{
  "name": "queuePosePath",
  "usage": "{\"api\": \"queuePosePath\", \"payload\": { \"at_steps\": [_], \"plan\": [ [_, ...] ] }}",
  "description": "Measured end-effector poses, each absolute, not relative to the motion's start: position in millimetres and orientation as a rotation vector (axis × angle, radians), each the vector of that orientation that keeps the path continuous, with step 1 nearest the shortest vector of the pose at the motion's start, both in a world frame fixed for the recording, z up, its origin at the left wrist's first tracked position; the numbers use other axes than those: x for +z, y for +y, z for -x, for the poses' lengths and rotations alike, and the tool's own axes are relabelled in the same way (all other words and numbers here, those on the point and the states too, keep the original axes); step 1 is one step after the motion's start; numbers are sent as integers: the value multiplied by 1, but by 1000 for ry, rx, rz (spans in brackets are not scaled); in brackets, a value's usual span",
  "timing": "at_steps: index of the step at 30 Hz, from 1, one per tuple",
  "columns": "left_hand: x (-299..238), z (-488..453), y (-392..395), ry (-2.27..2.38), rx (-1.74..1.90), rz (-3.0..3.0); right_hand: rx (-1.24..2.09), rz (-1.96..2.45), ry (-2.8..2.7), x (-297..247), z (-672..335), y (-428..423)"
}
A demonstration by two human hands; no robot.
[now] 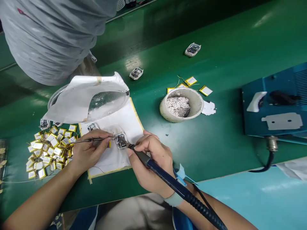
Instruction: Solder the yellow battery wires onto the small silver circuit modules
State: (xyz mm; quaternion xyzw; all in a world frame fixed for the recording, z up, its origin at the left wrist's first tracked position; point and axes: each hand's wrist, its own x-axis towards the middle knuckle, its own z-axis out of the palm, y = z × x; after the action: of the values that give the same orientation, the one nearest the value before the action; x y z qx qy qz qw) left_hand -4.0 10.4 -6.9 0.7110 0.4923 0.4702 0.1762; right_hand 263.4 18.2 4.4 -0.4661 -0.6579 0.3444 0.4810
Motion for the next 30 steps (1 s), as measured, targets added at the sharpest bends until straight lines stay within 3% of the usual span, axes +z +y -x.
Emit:
{"api": "queuePosePath", "payload": {
  "at_steps": [26,30],
  "plan": [
    [-6,5,13,1385,1302,-2053,884,1127,-1411,-4,-262,13],
    [-5,5,11,1331,1430,-1985,834,1142,-1334,-3,-265,13]
  ]
}}
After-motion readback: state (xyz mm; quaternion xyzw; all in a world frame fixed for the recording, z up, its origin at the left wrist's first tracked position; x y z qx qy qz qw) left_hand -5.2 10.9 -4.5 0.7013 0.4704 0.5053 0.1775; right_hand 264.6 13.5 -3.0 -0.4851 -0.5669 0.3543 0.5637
